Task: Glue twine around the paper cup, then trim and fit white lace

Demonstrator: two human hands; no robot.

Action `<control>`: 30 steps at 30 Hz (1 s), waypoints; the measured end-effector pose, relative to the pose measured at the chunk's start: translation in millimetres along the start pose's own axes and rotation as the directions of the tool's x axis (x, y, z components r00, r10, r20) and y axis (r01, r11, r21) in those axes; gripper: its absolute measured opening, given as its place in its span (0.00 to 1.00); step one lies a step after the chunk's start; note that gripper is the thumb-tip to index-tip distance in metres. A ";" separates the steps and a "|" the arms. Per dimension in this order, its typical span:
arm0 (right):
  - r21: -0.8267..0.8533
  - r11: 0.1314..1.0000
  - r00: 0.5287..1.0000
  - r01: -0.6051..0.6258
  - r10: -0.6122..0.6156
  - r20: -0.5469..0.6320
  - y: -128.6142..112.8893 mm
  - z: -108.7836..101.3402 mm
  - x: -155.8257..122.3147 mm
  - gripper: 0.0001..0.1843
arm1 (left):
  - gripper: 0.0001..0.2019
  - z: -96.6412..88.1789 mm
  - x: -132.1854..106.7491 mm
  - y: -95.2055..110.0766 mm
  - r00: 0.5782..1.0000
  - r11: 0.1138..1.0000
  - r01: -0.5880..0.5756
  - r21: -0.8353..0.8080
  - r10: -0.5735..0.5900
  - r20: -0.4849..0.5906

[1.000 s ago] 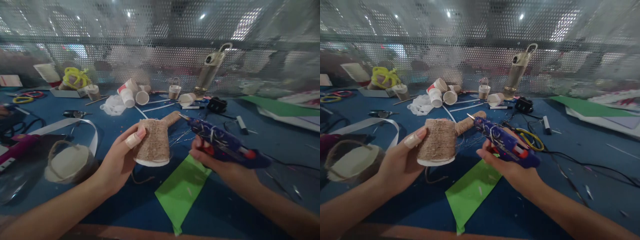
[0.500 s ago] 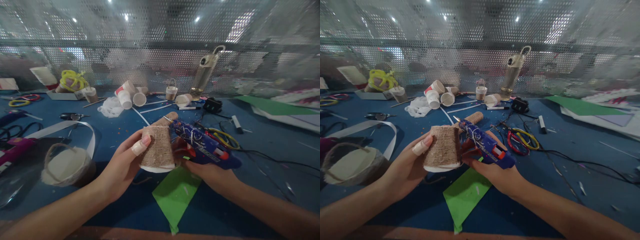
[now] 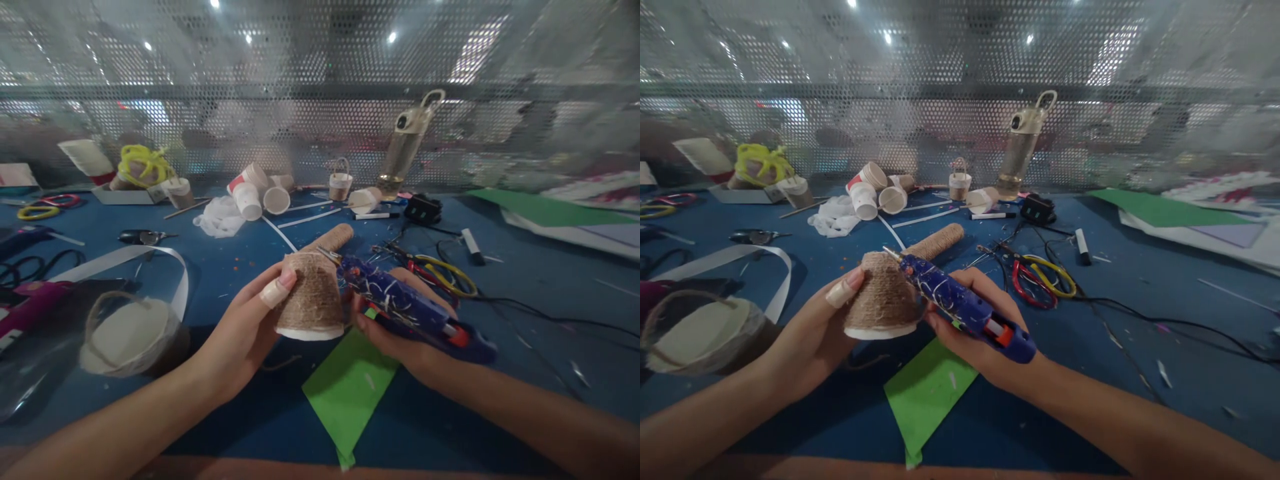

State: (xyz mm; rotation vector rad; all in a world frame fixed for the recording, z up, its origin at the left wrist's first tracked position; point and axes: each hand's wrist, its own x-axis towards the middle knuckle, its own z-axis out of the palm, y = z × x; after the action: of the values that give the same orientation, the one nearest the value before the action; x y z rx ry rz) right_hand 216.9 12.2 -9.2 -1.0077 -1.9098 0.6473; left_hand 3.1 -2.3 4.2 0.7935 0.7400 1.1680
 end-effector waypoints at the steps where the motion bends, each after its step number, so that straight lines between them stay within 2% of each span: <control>1: 0.050 0.999 1.000 0.011 -0.011 -0.004 -0.5 0.1 0.4 0.05 | 0.16 -0.7 0.6 0.3 1.000 1.000 -0.001 0.000 0.001 -0.002; 4: 0.220 0.975 0.999 -0.036 0.038 -0.009 -1.1 0.1 -1.2 0.04 | 0.17 -2.4 2.0 1.3 1.000 1.000 -0.014 0.015 0.014 0.000; 6: 0.249 0.964 0.995 -0.097 0.102 -0.009 -1.7 -1.1 -3.1 0.07 | 0.19 -2.7 2.4 2.2 1.000 0.999 -0.029 0.039 0.029 -0.004; 8: 0.215 0.970 0.993 -0.113 0.117 -0.008 -3.0 -3.2 -4.2 0.10 | 0.19 -2.2 2.4 3.2 0.999 0.997 -0.044 0.063 0.045 -0.015; 12: 0.138 0.985 0.995 -0.104 0.101 0.025 -5.4 -6.9 -4.1 0.10 | 0.16 -1.1 2.2 4.9 0.995 0.994 -0.081 0.078 0.085 -0.049; 15: 0.145 0.981 0.991 -0.129 0.125 0.036 -5.5 -8.2 -3.8 0.10 | 0.16 -1.6 3.1 5.1 0.990 0.989 -0.109 0.097 0.117 -0.074; 20: 0.146 0.985 0.994 -0.095 0.086 0.064 -5.5 -11.1 -1.1 0.08 | 0.20 -3.0 4.4 5.0 0.979 0.974 -0.156 0.167 0.175 -0.105; 24: 0.068 0.993 0.995 -0.096 0.097 -0.011 -7.5 -11.5 2.4 0.06 | 0.21 -3.1 3.1 5.5 0.968 0.949 -0.202 0.243 0.231 -0.098; 30: 0.050 0.995 0.990 -0.087 0.092 -0.103 -5.9 -10.2 1.1 0.09 | 0.22 -3.9 0.9 5.4 0.964 0.935 -0.218 0.280 0.251 -0.089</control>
State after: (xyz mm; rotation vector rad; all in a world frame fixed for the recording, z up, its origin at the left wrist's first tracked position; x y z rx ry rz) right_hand 223.1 10.5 0.7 -1.0826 -1.7587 0.6727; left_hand -2.6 0.2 6.6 1.0660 0.9385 1.3583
